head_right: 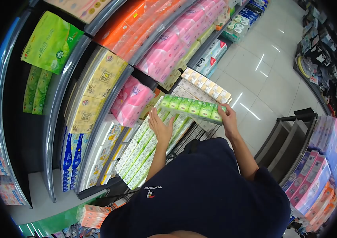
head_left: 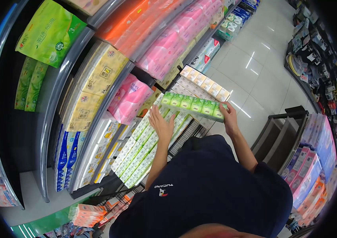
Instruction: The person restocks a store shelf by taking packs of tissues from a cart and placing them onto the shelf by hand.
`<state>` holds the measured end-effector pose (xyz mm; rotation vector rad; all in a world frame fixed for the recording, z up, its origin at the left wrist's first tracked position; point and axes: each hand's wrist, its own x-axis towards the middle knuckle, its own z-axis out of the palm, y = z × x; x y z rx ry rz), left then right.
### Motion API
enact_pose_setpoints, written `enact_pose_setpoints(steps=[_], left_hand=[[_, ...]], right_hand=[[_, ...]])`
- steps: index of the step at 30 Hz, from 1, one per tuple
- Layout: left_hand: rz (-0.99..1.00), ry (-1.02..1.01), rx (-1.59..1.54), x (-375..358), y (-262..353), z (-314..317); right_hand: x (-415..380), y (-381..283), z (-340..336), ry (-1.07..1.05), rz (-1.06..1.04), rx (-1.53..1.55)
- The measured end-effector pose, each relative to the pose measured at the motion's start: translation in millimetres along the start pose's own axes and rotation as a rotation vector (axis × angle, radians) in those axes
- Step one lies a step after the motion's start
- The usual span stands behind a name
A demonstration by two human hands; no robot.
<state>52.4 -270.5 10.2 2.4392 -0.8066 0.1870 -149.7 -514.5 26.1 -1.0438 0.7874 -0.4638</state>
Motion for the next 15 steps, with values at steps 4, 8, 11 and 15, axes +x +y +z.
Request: enact_pose_setpoints(steps=[4,8,11,15], left_hand=[[-0.094,-0.145,0.220,-21.6,-24.8,26.6],[-0.087,-0.182,0.296,-22.5,-28.6,30.1],[-0.112,-0.191,0.299,-23.6,-28.7,30.5],[-0.102,-0.188,0.300,-22.3,-24.3,28.2]], right_hand=[[-2.1,11.3,5.2,0.089,0.033,-0.017],[9.1,35.4,-9.4,0.025,0.035,-0.208],[4.3,29.9,-14.0,-0.037,0.068,-0.288],[8.9,31.6,-17.4,-0.061,0.102,-0.332]])
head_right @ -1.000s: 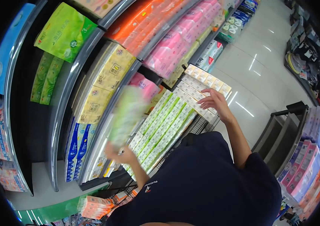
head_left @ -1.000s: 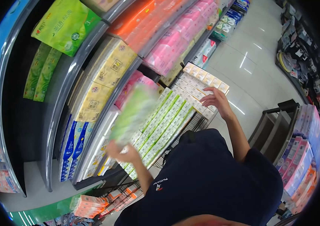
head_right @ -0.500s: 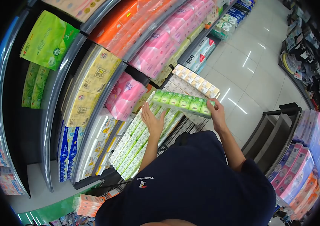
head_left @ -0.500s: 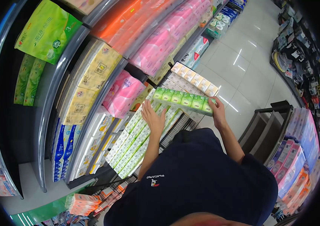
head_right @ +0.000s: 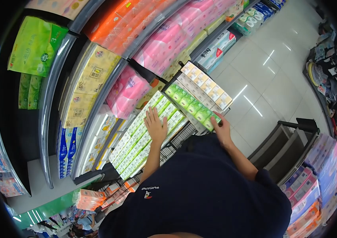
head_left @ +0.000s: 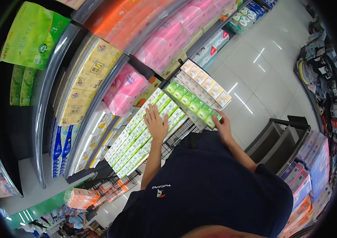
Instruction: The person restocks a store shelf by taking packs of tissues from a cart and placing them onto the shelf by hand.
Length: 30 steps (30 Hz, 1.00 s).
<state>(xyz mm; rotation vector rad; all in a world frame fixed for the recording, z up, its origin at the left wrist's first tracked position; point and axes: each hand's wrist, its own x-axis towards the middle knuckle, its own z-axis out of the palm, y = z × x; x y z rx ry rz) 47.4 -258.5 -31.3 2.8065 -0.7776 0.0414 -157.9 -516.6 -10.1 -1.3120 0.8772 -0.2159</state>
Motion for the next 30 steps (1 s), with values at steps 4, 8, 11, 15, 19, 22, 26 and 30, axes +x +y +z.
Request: enact_pose_setpoints(steps=[4,8,11,15,19,22,26,30], left_hand=[[-0.012,-0.014,-0.018,1.7,3.9,-6.0],[-0.039,-0.034,0.005,2.5,7.5,-7.1],[-0.044,-0.040,-0.013,2.1,6.9,-9.4],[-0.061,-0.042,-0.025,2.0,10.2,-11.2],[-0.072,-0.038,-0.035,2.2,8.5,-10.6],[-0.063,-0.026,-0.041,2.1,8.5,-10.7],[-0.049,-0.002,-0.028,1.3,8.7,-9.7],[-0.056,0.013,-0.029,2.6,9.5,-9.6]], right_hand=[[7.9,-11.9,2.6,-0.085,-0.428,-0.404],[2.7,-21.8,10.9,-0.189,-0.685,-0.675],[-0.1,-35.0,8.3,-0.357,-0.833,-0.843],[-0.1,-39.9,9.7,-0.470,-0.783,-0.823],[5.7,-24.2,18.1,-0.450,-0.533,-0.509],[13.9,-23.8,10.6,-0.545,-0.441,-0.486],[19.2,-21.6,7.9,-0.576,-0.526,-0.547],[18.8,-21.1,14.3,-0.572,-0.529,-0.608]])
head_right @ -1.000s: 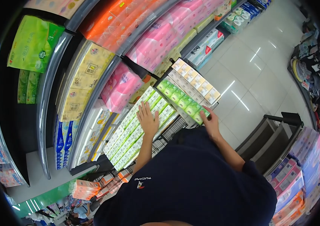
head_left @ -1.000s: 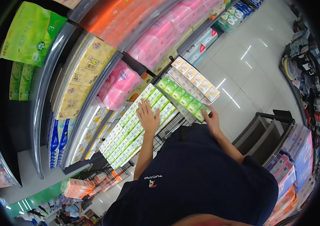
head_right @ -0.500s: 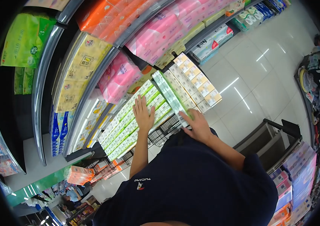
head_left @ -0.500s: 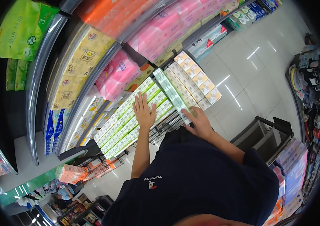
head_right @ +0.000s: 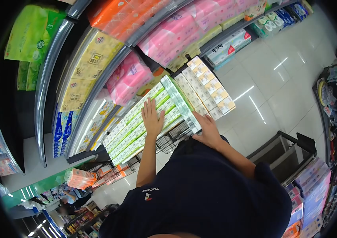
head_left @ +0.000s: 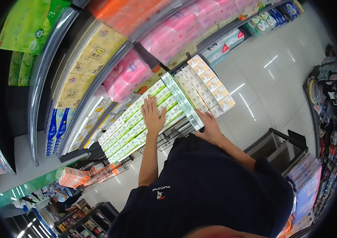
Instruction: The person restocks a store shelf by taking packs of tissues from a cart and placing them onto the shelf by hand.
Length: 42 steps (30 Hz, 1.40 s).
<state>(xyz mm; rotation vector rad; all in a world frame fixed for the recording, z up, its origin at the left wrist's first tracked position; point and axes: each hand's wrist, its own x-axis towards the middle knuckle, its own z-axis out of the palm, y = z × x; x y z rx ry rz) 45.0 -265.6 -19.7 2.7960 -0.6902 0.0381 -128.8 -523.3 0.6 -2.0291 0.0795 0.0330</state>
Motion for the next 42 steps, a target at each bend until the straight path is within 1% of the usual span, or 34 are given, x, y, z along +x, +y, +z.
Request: enact_pose_setpoints(steps=[5,7,10,14,16,17,18,20,21,22,24,25,27,28,30,31,33,36,37,39,40,42], left_hand=[[-0.006,-0.008,-0.012,-1.0,0.4,0.3],[-0.001,0.000,-0.018,-0.8,0.7,-0.1],[0.002,0.008,-0.021,-1.5,-1.8,1.0],[0.003,0.014,-0.037,-2.0,-1.8,1.4],[0.003,0.018,-0.040,-1.7,-2.7,1.6],[0.007,0.020,-0.042,-2.0,-3.1,1.7],[0.005,0.018,-0.043,-2.8,-2.9,1.6],[0.008,0.034,-0.052,-2.0,-2.1,1.6],[0.006,0.034,-0.055,-1.7,-2.4,2.2],[0.007,0.035,-0.053,-1.6,-2.6,2.7],[0.004,0.037,-0.051,-2.5,-3.0,2.7],[0.008,0.039,-0.048,-2.0,-3.0,2.7],[0.009,0.038,-0.044,-2.6,-3.5,2.0],[0.013,0.044,-0.049,-2.8,-3.7,2.1],[0.018,0.048,-0.055,-1.2,-3.8,2.3],[0.018,0.048,-0.051,-0.8,-3.9,2.4],[0.012,0.042,-0.050,-2.5,-2.7,2.6],[0.003,0.041,-0.068,-1.8,-2.3,1.2],[0.002,0.040,-0.065,-1.8,-2.4,1.7],[0.001,0.040,-0.062,-2.3,-2.7,1.7],[-0.001,0.038,-0.065,-2.3,-2.7,1.5],[-0.004,0.040,-0.072,-1.5,-2.8,1.7]], right_hand=[[-1.8,-6.4,-4.9,-0.002,-0.009,-0.065],[-4.2,-16.7,-8.9,0.070,0.007,-0.142],[-4.6,-28.4,-17.2,0.029,0.026,-0.139],[-9.6,-19.3,-10.5,0.024,-0.002,-0.111],[-11.7,-3.8,-2.9,0.294,-0.094,0.072],[-15.6,7.2,14.1,0.283,0.181,0.644],[-18.6,-1.2,8.1,0.282,0.183,0.644],[-22.5,-24.0,-12.1,0.092,0.454,0.715],[-21.7,-17.9,-9.6,0.101,0.301,0.286],[-23.3,-14.7,-8.4,0.098,0.300,0.282],[-23.3,-15.8,-6.5,0.109,0.260,-0.319],[-20.1,-18.9,-8.0,0.108,0.256,-0.321],[-14.7,-28.8,-13.8,0.266,0.049,-0.604],[-13.7,-36.2,-17.2,0.265,0.050,-0.603],[-12.1,-47.5,-22.9,0.151,-0.162,-0.446],[-11.6,-44.8,-21.3,0.149,-0.159,-0.446],[-11.6,-33.6,-14.9,0.000,-0.155,-0.533],[-9.0,-15.2,-13.8,-0.066,-0.138,-0.621],[-9.7,-14.3,-14.1,-0.070,-0.139,-0.623],[-10.0,-14.4,-15.4,0.021,-0.171,-0.503],[-10.1,-15.2,-18.6,0.020,-0.172,-0.505],[-10.9,-15.7,-29.6,0.029,-0.130,-0.302]])
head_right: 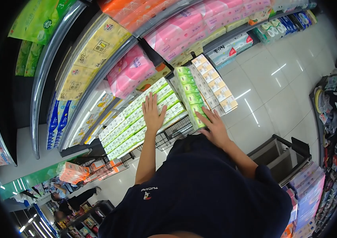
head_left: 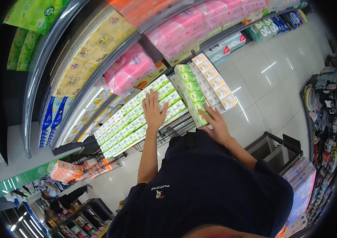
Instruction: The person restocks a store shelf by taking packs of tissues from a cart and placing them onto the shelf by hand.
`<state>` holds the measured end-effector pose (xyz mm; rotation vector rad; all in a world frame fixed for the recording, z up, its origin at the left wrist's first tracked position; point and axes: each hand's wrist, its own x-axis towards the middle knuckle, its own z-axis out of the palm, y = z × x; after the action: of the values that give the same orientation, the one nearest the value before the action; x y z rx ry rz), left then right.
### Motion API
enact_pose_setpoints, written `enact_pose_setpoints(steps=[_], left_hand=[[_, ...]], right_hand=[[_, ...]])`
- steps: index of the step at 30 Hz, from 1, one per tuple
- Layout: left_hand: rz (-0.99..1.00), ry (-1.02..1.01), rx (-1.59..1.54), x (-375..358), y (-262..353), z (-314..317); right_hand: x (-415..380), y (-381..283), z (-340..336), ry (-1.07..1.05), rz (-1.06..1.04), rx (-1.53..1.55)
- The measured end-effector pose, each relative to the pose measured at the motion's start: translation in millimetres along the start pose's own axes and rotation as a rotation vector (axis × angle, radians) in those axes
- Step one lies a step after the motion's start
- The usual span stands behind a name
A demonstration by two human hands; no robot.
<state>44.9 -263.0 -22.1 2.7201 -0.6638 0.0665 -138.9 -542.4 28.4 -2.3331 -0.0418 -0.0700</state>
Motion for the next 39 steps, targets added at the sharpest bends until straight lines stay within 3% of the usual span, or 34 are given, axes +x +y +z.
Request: enact_pose_setpoints(steps=[1,3,6,13,15,18,22,24,26,27,29,32,34,37,39], left_hand=[[0.001,-0.002,0.009,-0.2,-0.2,0.1],[0.001,-0.003,0.014,0.2,0.3,-0.1],[-0.006,-0.005,0.012,-0.1,1.5,-0.8],[-0.006,-0.015,0.010,0.4,1.5,-1.9],[-0.007,-0.018,0.011,2.0,2.2,-0.3],[0.002,-0.015,0.016,0.5,-0.9,-1.3],[0.008,-0.030,-0.052,3.7,-1.1,-7.1],[0.019,-0.024,-0.068,9.0,-10.1,-24.5],[-0.046,-0.002,-0.282,23.0,-18.1,-55.5],[-0.104,0.113,-0.438,35.8,-5.7,-84.7],[0.210,0.381,-0.150,62.1,-17.4,-138.3],[0.458,0.828,0.111,109.0,-22.3,-239.4],[0.523,1.058,0.296,136.2,-40.6,-304.0],[0.336,1.194,0.138,178.4,-59.0,-391.0],[0.173,1.175,0.297,205.0,-79.5,-443.1]], right_hand=[[-1.9,4.5,-0.7,-0.002,-0.001,-0.003],[-5.7,14.8,-1.2,0.009,0.171,0.519],[-7.2,23.6,-5.7,-0.042,0.210,0.584],[-7.9,35.1,16.9,-0.076,0.152,0.506],[-1.7,38.0,21.3,-0.168,0.025,0.229],[-1.0,32.4,29.6,-0.123,0.005,0.135],[1.9,28.0,15.9,-0.141,-0.012,0.177],[-0.9,31.4,10.0,-0.131,0.017,0.347],[-2.9,29.8,13.6,-0.130,0.060,0.396],[-1.2,26.0,15.5,-0.085,0.097,0.461],[5.6,12.1,23.4,0.029,0.151,0.590],[10.8,-0.6,27.6,-0.002,0.220,0.431],[11.6,-5.1,29.7,0.062,0.178,0.462],[8.2,-1.0,32.0,0.052,0.148,0.376],[4.9,-2.3,37.8,0.127,0.133,0.360]])
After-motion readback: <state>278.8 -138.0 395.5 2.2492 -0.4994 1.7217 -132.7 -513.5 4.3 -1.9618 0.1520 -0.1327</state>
